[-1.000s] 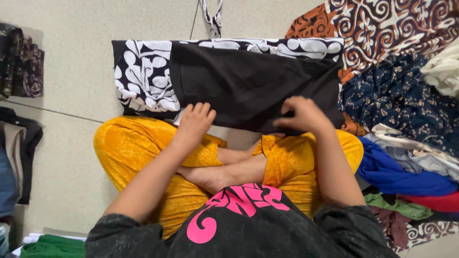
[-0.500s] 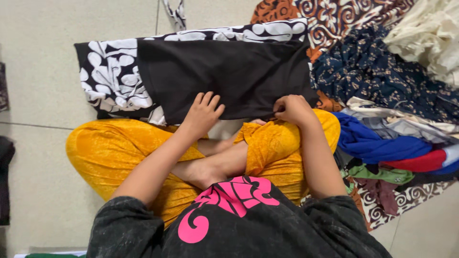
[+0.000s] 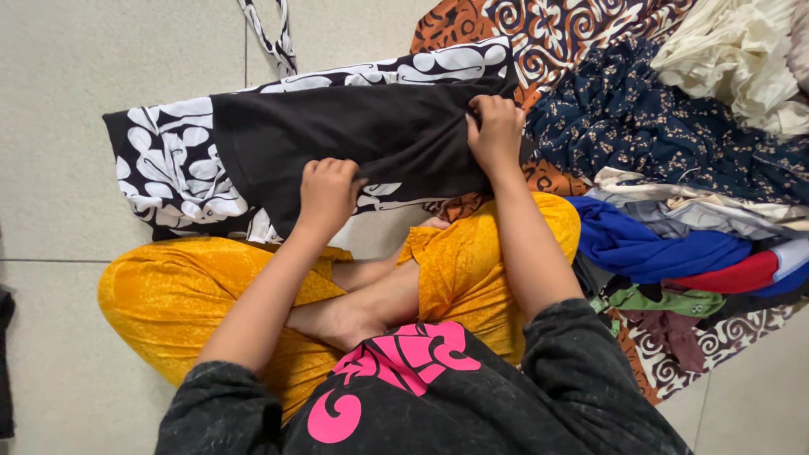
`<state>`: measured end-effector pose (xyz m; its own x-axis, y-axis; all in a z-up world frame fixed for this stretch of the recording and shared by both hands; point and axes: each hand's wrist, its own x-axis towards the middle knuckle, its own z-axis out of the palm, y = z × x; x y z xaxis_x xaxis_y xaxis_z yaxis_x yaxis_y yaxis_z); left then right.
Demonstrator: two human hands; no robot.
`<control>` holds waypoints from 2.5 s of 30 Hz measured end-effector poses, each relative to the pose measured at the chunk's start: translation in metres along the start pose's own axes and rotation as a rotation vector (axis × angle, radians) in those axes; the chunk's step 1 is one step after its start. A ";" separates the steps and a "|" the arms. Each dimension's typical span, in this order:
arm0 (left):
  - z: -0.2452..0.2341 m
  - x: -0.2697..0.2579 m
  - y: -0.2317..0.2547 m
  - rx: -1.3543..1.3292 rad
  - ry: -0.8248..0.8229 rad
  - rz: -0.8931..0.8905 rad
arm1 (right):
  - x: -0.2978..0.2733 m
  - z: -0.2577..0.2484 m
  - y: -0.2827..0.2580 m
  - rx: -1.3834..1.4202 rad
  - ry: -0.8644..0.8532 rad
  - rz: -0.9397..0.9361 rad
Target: The person sits cross-legged on the floor and folds several garments by hand, including a black patterned top, a black-and-white patterned top, and a blue floral top. Each item is smoothed, folded into a compact rectangle, and placed into a growing stack.
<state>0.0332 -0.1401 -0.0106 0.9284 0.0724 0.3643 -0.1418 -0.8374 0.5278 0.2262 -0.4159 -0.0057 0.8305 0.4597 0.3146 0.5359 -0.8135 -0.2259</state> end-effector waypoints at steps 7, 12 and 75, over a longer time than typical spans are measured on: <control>0.017 0.009 -0.036 -0.060 -0.074 -0.209 | -0.007 -0.013 0.017 -0.086 0.075 0.270; 0.016 0.007 -0.029 -0.014 -0.061 -0.122 | -0.014 -0.018 -0.030 0.236 -0.005 -0.229; -0.105 0.073 0.063 -0.326 -0.074 -0.527 | 0.000 0.015 -0.232 2.713 -0.404 0.317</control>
<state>0.0557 -0.1303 0.1300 0.9219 0.3832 -0.0565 0.2548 -0.4903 0.8335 0.1042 -0.2216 0.0325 0.6908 0.7166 0.0962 -0.6903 0.6933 -0.2069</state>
